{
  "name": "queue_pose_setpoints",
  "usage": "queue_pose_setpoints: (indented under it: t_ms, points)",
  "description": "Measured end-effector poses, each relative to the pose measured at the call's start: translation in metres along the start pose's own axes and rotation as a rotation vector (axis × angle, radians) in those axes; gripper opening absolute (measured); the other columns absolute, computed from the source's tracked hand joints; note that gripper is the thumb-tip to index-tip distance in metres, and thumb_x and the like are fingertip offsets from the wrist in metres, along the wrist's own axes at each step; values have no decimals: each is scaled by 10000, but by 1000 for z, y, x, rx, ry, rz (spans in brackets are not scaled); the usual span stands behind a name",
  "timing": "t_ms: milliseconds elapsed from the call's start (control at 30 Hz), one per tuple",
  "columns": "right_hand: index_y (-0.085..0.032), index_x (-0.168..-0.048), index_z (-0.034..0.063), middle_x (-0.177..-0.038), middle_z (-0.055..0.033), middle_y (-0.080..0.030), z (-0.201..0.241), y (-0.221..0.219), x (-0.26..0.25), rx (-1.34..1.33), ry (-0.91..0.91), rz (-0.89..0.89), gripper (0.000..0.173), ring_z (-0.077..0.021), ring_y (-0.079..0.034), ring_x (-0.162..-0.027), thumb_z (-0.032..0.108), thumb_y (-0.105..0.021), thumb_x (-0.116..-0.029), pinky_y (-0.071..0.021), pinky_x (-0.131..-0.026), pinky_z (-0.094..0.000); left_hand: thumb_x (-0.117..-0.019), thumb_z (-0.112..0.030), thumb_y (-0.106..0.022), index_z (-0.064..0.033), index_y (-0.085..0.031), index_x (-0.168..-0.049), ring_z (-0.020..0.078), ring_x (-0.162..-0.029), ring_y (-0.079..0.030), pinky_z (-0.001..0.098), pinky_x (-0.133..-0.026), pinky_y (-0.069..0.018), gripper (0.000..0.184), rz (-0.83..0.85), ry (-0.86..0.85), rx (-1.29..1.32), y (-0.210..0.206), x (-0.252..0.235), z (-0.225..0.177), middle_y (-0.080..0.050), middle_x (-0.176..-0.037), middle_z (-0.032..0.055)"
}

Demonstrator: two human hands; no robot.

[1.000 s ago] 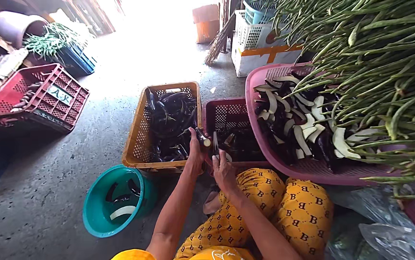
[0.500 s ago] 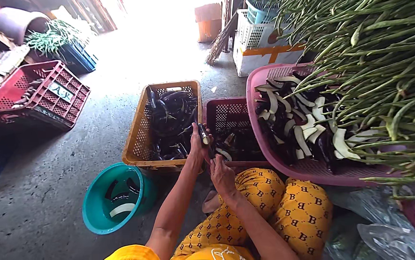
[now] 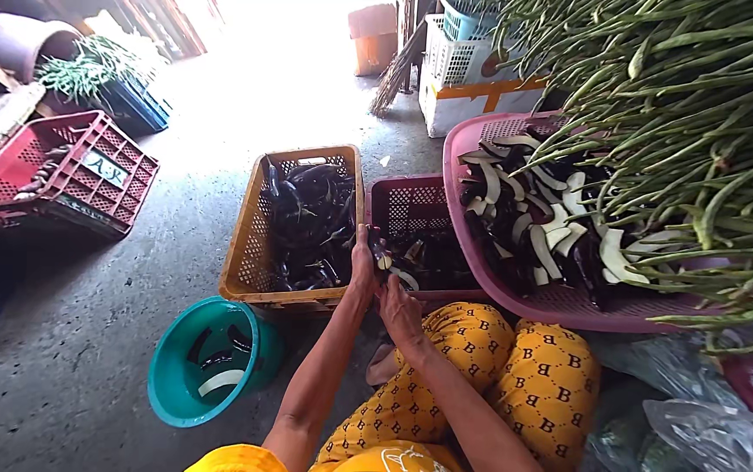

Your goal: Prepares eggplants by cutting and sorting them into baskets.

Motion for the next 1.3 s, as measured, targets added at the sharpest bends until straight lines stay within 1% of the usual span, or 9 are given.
queue_pose_setpoints:
  t_ms: [200, 400, 500, 600, 700, 767, 933, 1133, 1300]
  points:
    - [-636, -1198, -96, -906, -240, -730, -2, 0, -1, 12, -16, -6, 278, -388, -743, -714, 95, -516, -1035, -590, -629, -489, -1108, -490, -298, -83, -574, -1177, 113, -554, -561, 249, -521, -509, 497, -43, 22, 19, -2, 7, 4, -579, -758, 33]
    - [-581, -1317, -98, -983, -247, -734, -6, -4, -6, -3, -85, 87, 343, -407, -747, -796, 94, -489, -1047, -591, -708, -504, -1114, -481, -265, -88, -564, -1172, 121, -581, -567, 258, -553, -518, 498, -35, -15, -35, -5, 12, 6, -567, -763, 34]
    - [-496, -1428, -80, -1092, -251, -723, -13, -12, -10, -19, -146, 204, 414, -412, -740, -927, 104, -453, -1060, -576, -822, -519, -1120, -466, -248, -64, -566, -1172, 144, -643, -590, 291, -610, -533, 516, -20, -16, -106, -4, 13, 13, -579, -796, 56]
    - [-516, -1402, -96, -1053, -264, -728, -14, -8, -9, -70, -128, 149, 411, -421, -743, -904, 138, -457, -1069, -579, -813, -525, -1114, -482, -253, -58, -568, -1125, 154, -648, -618, 300, -612, -551, 528, 14, 26, -100, -3, 13, 13, -607, -797, 63]
    - [-568, -1296, -136, -956, -271, -726, -14, 1, -5, -174, -67, 75, 399, -434, -740, -860, 182, -470, -1077, -581, -782, -537, -1082, -573, -79, -43, -586, -1090, 145, -678, -640, 295, -640, -553, 734, 126, -56, -207, 0, -1, 0, -648, -789, 65]
    - [-564, -1287, -145, -942, -275, -719, -13, 2, -1, -219, -74, 95, 407, -438, -733, -870, 192, -469, -1079, -571, -795, -545, -1067, -552, 28, -36, -612, -1165, 125, -683, -610, 299, -678, -531, 827, 219, -213, -406, 5, -14, -9, -630, -772, 50]
    - [-550, -1297, -157, -945, -282, -715, -12, -3, -1, -219, -95, 135, 425, -441, -732, -897, 199, -455, -1086, -571, -826, -533, -1130, -402, -146, -48, -623, -996, 131, -644, -553, 312, -663, -498, 609, 99, -320, -532, 7, -8, -14, -563, -726, 37]
    - [-537, -1333, -155, -1061, -303, -709, -14, -9, -6, -176, -127, 230, 430, -437, -717, -1014, 185, -416, -1097, -547, -920, -513, -1140, -372, -181, -20, -603, -1038, 139, -669, -573, 310, -667, -511, 559, 9, -185, -426, 6, 7, 4, -577, -767, 61]
    - [-553, -1323, -147, -1172, -319, -681, -19, -14, -8, -229, -125, 266, 426, -433, -686, -1110, 187, -413, -1099, -512, -997, -511, -1138, -395, -194, -9, -597, -1118, 146, -729, -606, 312, -700, -531, 559, 67, -18, -343, 7, 13, 19, -611, -833, 79]
Point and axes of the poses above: each hand's wrist, its own x-axis away from the middle knuckle, its own y-axis out of the back of the hand, z = x × y, the point moved 9 cm from there along -x, towards the middle knuckle
